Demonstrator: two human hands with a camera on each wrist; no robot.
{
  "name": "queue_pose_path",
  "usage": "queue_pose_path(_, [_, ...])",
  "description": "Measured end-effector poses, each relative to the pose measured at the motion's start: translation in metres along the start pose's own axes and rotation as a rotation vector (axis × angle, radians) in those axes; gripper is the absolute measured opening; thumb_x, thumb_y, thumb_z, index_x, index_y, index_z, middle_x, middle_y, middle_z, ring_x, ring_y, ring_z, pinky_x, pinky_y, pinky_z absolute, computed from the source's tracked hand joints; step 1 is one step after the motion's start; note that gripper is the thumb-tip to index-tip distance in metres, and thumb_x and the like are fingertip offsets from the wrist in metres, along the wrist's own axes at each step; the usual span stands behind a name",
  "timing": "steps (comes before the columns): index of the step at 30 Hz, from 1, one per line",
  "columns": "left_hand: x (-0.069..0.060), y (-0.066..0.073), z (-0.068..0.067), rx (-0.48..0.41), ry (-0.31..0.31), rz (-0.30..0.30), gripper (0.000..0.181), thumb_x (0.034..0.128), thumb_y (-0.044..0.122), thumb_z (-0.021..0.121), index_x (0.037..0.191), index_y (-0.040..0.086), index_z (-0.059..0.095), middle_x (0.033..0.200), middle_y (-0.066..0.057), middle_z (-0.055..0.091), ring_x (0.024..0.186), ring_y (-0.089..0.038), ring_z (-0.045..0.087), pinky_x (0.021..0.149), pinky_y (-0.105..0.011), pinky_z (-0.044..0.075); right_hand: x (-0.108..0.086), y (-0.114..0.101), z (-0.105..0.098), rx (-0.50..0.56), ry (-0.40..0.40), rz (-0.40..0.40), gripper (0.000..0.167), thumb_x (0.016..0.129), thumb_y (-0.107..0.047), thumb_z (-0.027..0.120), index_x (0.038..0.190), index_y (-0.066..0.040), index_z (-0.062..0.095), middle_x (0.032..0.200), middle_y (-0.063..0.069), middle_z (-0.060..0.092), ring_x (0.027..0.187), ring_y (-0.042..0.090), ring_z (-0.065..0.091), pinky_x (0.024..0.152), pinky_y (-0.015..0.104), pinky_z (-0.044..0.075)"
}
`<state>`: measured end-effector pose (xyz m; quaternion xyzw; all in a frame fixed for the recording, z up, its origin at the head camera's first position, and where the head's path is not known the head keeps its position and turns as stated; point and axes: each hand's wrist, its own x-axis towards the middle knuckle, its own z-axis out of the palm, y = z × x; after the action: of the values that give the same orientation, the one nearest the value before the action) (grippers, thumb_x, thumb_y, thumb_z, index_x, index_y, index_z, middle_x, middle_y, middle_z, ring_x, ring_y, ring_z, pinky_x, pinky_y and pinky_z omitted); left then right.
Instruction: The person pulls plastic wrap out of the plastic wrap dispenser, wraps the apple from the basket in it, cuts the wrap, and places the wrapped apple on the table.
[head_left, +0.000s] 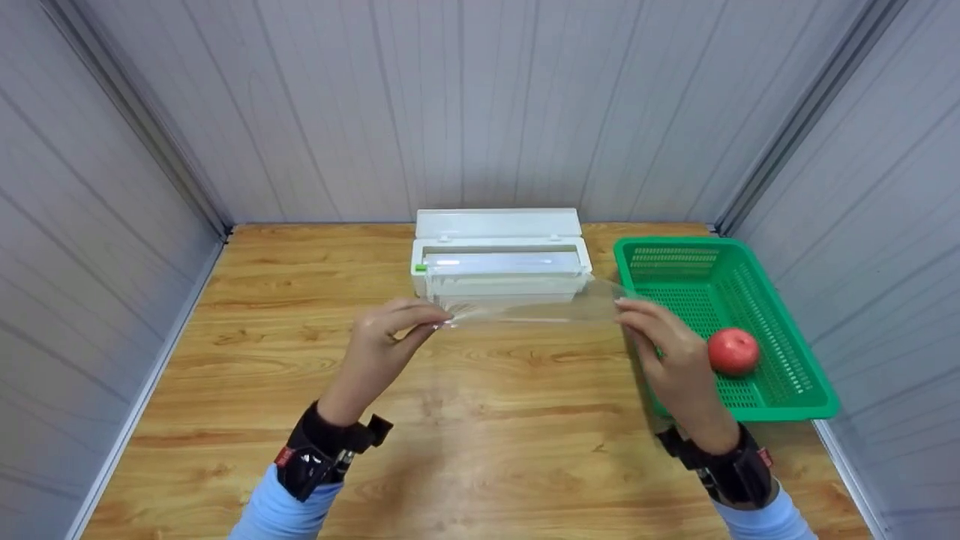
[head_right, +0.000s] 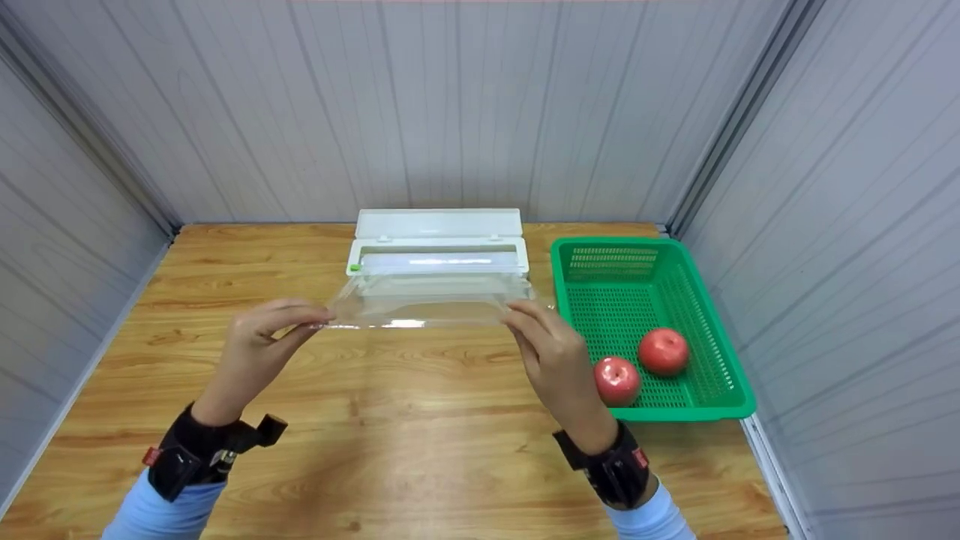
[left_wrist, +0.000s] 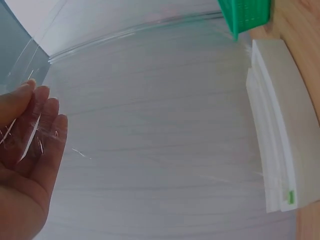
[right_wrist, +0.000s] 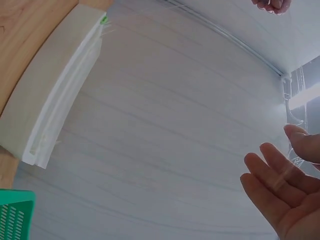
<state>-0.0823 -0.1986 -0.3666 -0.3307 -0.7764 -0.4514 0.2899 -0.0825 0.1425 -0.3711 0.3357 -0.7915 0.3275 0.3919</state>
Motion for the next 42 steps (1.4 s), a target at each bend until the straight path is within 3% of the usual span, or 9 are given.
queue_pose_path(4, [-0.011,0.004,0.000,-0.002,-0.001,-0.011,0.017,0.0786,-0.004,0.068,0.091,0.006,0.073,0.090,-0.004,0.072,0.085,-0.016,0.067,0.077,-0.013,0.051,-0.015,-0.002,0.000,-0.025,0.003,-0.043,0.014,0.086,-0.004,0.062,0.098,-0.004,0.070,0.101,0.011,0.070,0.093,0.023,0.066,0.093,0.011,0.044])
queue_pose_path(9, [-0.026,0.008,0.002,-0.022,-0.027,-0.042,0.017,0.0790,-0.003,0.068,0.091,0.007,0.073,0.090,-0.004,0.072,0.084,-0.016,0.067,0.077,-0.014,0.051,-0.029,-0.006,-0.002,-0.068,-0.029,-0.075,0.025,0.095,-0.022,0.052,0.097,-0.007,0.072,0.096,0.007,0.072,0.084,0.022,0.069,0.088,0.011,0.047])
queue_pose_path(19, [-0.057,0.007,0.003,-0.016,-0.153,-0.026,0.017,0.0814,0.001,0.067,0.094,0.010,0.073,0.092,-0.001,0.072,0.085,-0.014,0.067,0.079,-0.014,0.051,-0.045,-0.008,-0.010,-0.060,-0.173,-0.116,0.027,0.097,-0.023,0.048,0.101,-0.010,0.072,0.098,0.006,0.072,0.087,0.020,0.070,0.087,0.017,0.050])
queue_pose_path(29, [-0.086,0.001,0.007,-0.090,-0.342,-0.192,0.014,0.0864,0.011,0.064,0.097,0.016,0.073,0.096,0.003,0.072,0.090,-0.012,0.066,0.078,-0.024,0.055,-0.076,-0.009,-0.008,-0.018,-0.328,-0.083,0.021,0.095,-0.019,0.051,0.101,-0.012,0.071,0.098,-0.001,0.072,0.091,0.015,0.068,0.103,0.024,0.042])
queue_pose_path(35, [-0.114,-0.007,0.019,-0.135,-0.386,-0.228,0.014,0.0881,0.016,0.062,0.098,0.018,0.072,0.095,0.003,0.071,0.091,-0.013,0.066,0.079,-0.025,0.055,-0.107,-0.008,0.001,0.003,-0.361,-0.068,0.030,0.099,-0.022,0.042,0.102,-0.013,0.070,0.098,0.002,0.072,0.093,0.018,0.068,0.110,0.018,0.030])
queue_pose_path(42, [-0.136,-0.018,0.033,-0.110,-0.389,-0.207,0.012,0.0859,0.011,0.065,0.095,0.017,0.072,0.094,0.004,0.071,0.089,-0.011,0.066,0.079,-0.023,0.054,-0.134,-0.005,0.015,-0.028,-0.341,-0.055,0.029,0.097,-0.022,0.045,0.096,-0.011,0.071,0.096,0.003,0.073,0.091,0.020,0.070,0.114,0.025,0.026])
